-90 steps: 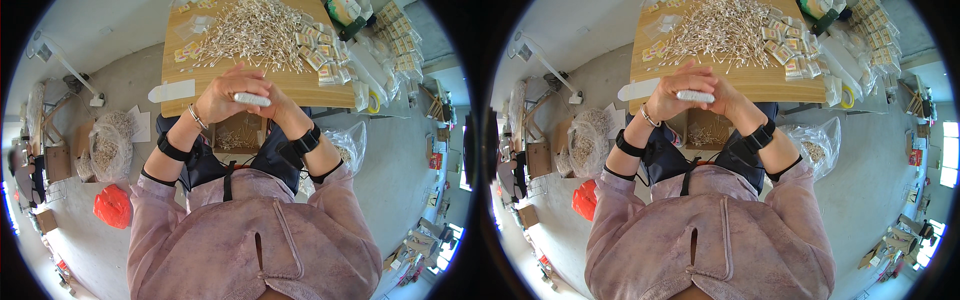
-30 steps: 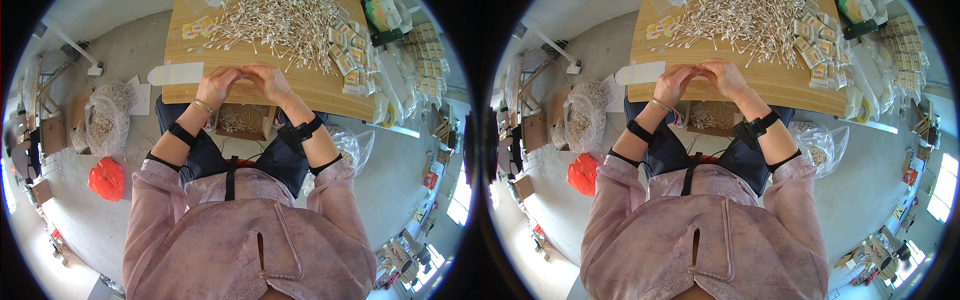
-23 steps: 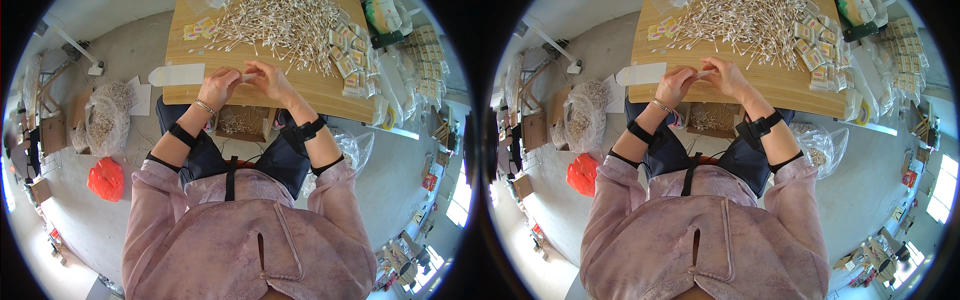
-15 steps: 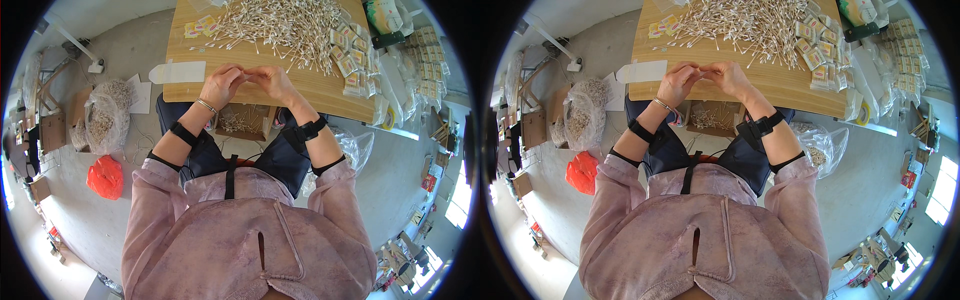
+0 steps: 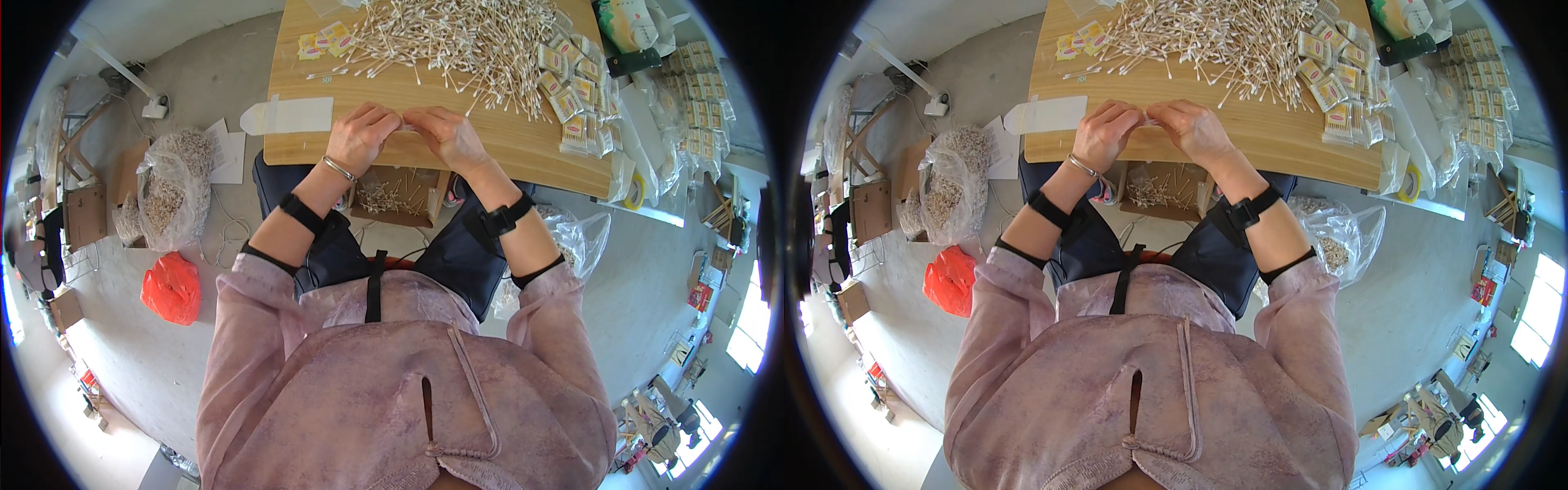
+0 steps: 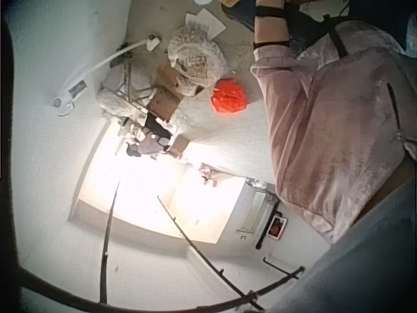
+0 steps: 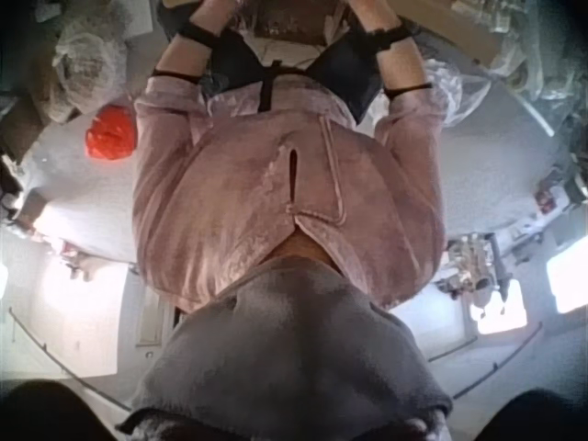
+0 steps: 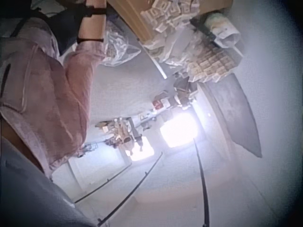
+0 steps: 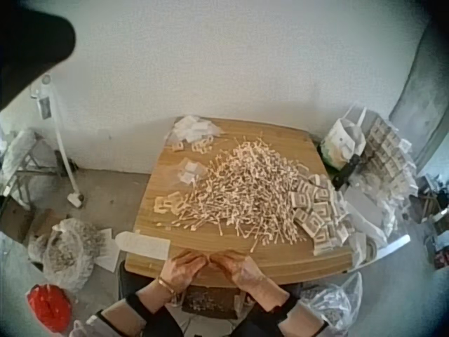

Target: Packing bundles of cotton swabs into plastic bags and sealing them.

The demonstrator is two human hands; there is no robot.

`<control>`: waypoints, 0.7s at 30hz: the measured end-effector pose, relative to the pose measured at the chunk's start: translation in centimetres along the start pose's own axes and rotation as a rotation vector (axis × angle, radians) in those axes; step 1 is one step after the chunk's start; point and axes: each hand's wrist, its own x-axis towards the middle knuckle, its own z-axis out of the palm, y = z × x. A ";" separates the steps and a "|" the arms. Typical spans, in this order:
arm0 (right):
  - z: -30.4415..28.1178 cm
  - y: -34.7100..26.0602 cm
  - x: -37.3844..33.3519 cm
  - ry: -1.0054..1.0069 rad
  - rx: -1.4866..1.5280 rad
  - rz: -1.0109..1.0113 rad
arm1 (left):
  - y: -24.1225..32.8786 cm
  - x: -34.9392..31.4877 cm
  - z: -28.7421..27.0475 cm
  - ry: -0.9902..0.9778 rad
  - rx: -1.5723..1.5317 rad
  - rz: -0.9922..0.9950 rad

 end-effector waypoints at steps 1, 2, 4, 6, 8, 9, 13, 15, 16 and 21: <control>0.2 0.1 -0.2 0.009 0.031 0.036 | 0.1 -0.1 0.1 -0.001 -0.002 0.002; 0.3 0.2 -0.3 0.019 0.062 0.071 | 0.4 -0.3 0.2 -0.003 -0.028 -0.011; 0.5 0.0 -0.1 0.023 0.089 0.109 | 0.4 -0.4 0.1 -0.007 -0.050 -0.028; 0.5 0.0 0.4 0.027 0.115 0.146 | -0.1 0.2 0.1 0.001 -0.172 -0.122; 0.5 0.2 0.8 -0.011 0.223 0.319 | -0.5 0.7 0.0 -0.038 -0.246 -0.229; 0.5 0.4 0.8 -0.011 0.223 0.320 | -0.5 1.0 0.0 -0.078 -0.321 -0.336; 1.0 1.2 1.0 -0.011 0.259 0.353 | -1.3 1.2 0.2 -0.196 -0.477 -0.593; 1.2 1.4 1.1 -0.020 0.277 0.365 | -2.4 0.4 1.3 -0.149 -0.723 -0.615; 1.4 1.4 1.2 -0.038 0.323 0.455 | -2.5 0.4 1.6 -0.152 -0.726 -0.617; 1.6 1.9 1.3 -0.090 0.620 0.635 | -1.9 0.0 2.5 -0.055 -0.992 -0.816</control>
